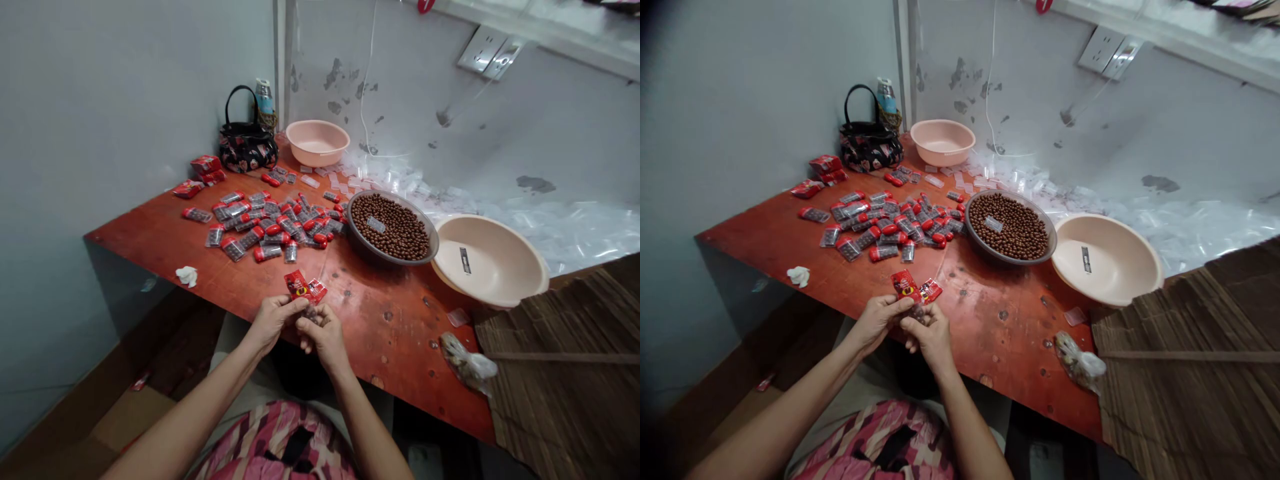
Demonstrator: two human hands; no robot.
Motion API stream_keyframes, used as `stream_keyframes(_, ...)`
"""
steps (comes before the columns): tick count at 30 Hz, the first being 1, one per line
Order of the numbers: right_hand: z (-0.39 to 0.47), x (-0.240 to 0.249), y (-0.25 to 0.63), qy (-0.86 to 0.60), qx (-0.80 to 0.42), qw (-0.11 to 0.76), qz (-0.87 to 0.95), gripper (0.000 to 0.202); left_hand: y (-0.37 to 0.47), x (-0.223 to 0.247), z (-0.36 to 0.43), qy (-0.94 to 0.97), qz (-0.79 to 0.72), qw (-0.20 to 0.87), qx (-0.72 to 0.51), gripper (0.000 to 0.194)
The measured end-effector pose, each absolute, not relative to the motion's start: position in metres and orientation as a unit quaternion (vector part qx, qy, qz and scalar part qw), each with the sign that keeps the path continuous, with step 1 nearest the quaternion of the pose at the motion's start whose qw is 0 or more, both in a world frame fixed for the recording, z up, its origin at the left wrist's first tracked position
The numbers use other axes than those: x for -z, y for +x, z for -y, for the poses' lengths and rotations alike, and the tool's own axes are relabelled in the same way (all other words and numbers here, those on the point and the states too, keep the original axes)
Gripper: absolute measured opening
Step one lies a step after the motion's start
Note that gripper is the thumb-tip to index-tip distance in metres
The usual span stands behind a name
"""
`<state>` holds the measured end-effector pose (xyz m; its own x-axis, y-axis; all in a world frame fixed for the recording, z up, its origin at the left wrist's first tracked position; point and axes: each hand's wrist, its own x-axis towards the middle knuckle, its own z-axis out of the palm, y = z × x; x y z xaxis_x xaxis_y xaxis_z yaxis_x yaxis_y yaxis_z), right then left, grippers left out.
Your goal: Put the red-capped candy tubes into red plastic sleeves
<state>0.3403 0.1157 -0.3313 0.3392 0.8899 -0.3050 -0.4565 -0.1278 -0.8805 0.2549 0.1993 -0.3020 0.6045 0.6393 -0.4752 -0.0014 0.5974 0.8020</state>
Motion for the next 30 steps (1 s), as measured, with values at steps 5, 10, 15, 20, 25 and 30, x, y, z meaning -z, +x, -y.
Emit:
stream_keyframes(5,-0.114,0.329,0.338,-0.608,-0.440,0.623,0.219,0.024,0.259,0.307,-0.194,0.388,-0.433,0.767,-0.271,0.020)
stream_keyframes(10,-0.117,0.336,0.336,-0.489,-0.559,0.652,0.152,0.026,0.255,0.307,-0.185,0.381,-0.372,0.825,-0.189,0.030)
stream_keyframes(15,-0.112,0.334,0.333,-0.487,-0.545,0.662,0.165,0.023,0.243,0.305,-0.196,0.351,-0.359,0.846,-0.180,0.024)
stream_keyframes(20,-0.106,0.334,0.331,-0.489,-0.538,0.673,0.139,0.026,0.241,0.306,-0.190,0.315,-0.383,0.839,-0.224,0.017)
stream_keyframes(25,-0.116,0.342,0.332,-0.475,-0.566,0.660,0.137,0.030,0.234,0.307,-0.175,0.307,-0.336,0.869,-0.193,0.018)
stream_keyframes(30,-0.120,0.342,0.328,-0.454,-0.607,0.626,0.186,0.033,0.197,0.305,-0.170,0.224,-0.387,0.854,-0.265,0.012)
